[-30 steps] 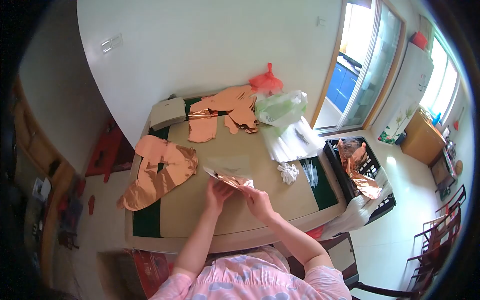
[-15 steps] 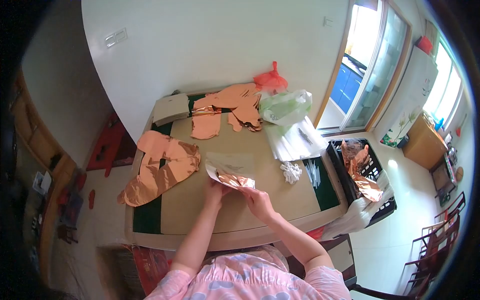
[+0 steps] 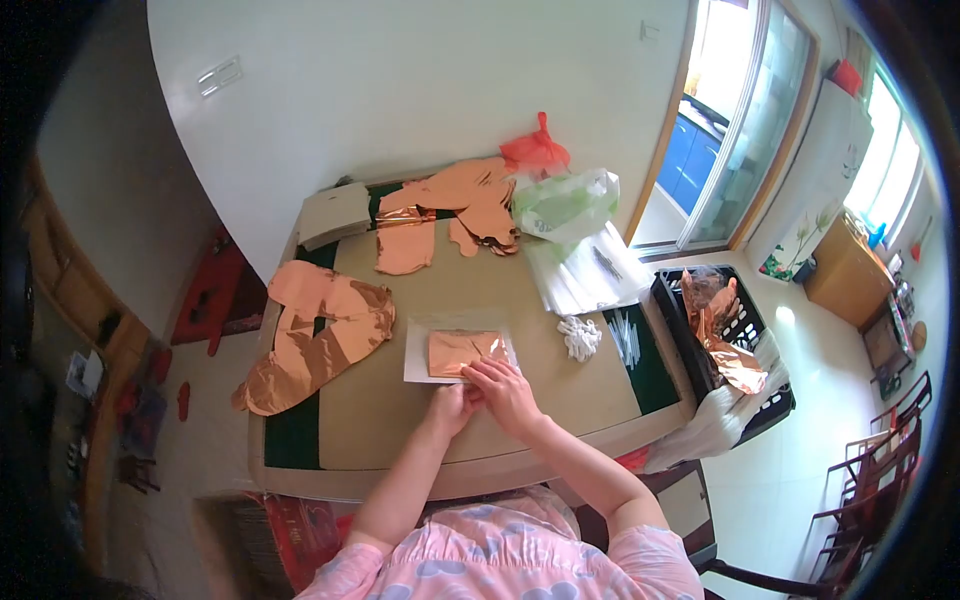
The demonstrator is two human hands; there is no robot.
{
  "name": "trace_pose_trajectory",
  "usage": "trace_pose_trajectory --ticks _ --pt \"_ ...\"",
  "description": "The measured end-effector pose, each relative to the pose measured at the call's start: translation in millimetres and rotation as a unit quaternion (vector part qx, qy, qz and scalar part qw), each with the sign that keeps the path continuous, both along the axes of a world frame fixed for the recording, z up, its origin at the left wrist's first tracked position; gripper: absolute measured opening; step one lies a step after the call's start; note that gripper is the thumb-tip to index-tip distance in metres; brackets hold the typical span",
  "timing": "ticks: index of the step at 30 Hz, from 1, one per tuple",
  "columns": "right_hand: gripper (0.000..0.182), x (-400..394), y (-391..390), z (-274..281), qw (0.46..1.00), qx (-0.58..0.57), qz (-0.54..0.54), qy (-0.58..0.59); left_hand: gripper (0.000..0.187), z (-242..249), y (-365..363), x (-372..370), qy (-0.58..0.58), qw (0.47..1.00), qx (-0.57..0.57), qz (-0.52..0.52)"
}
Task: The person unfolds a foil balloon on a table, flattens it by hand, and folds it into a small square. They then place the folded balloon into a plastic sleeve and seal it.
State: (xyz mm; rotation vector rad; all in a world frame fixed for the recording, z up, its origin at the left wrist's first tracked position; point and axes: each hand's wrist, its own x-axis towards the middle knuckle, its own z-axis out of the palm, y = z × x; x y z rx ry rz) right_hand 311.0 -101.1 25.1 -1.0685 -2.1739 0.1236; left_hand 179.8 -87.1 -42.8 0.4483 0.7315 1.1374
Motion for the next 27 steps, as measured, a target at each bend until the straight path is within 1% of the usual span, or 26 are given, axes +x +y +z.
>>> trace_pose_trajectory --ticks 3,4,6,7,10,12,16,18,19,21,22,24,25,26,27 --pt "0.037 -4 -4 4 0.998 0.051 -0.023 -0.011 0.026 2 -1 -3 0.026 1.000 0.006 0.004" --pt "0.035 -5 -6 6 0.997 0.066 -0.031 -0.013 0.025 3 -3 -4 0.007 1.000 -0.001 -0.005" --pt "0.030 0 -3 9 0.997 0.052 -0.009 -0.062 0.025 7 -8 -5 -0.030 0.999 -0.015 -0.024" --pt "0.028 2 -2 10 0.995 0.045 0.001 -0.085 0.025 8 -10 -4 -0.025 0.999 -0.016 -0.029" --pt "0.019 1 13 -1 0.990 0.084 -0.012 -0.111 0.025 14 -15 -1 -0.016 0.999 -0.017 -0.035" --pt "0.019 -2 20 -4 0.991 0.087 -0.011 -0.104 0.025 21 -20 1 -0.020 0.999 -0.023 -0.025" --pt "0.022 -10 22 -11 0.993 0.079 0.007 -0.087 0.027 11 -19 -9 -0.007 0.999 -0.022 -0.024" --pt "0.018 -12 21 -12 0.993 0.065 0.008 -0.094 0.028 7 -19 -15 -0.023 0.999 -0.013 -0.029" --pt "0.017 -14 19 -13 0.994 0.057 0.009 -0.097 0.026 8 -21 -16 0.004 0.999 -0.018 -0.029" --pt "0.015 -16 20 -19 0.993 0.078 0.005 -0.093 0.022 14 -27 -19 0.059 0.997 -0.028 -0.029" --pt "0.014 -16 20 -20 0.992 0.088 0.003 -0.093 0.020 21 -35 -20 0.151 0.986 -0.005 -0.064" --pt "0.011 -11 21 -19 0.990 0.086 -0.007 -0.109 0.017 35 -56 -22 0.331 0.934 0.043 -0.132" --pt "0.010 -9 20 -19 0.990 0.082 -0.011 -0.118 0.016 42 -65 -19 0.460 0.868 0.181 -0.057" --pt "0.010 -7 18 -19 0.990 0.079 -0.005 -0.119 0.016 47 -75 -13 0.568 0.763 0.308 0.020" --pt "0.009 -5 17 -18 0.990 0.078 0.000 -0.120 0.015 48 -80 -11 0.651 0.622 0.424 0.096"
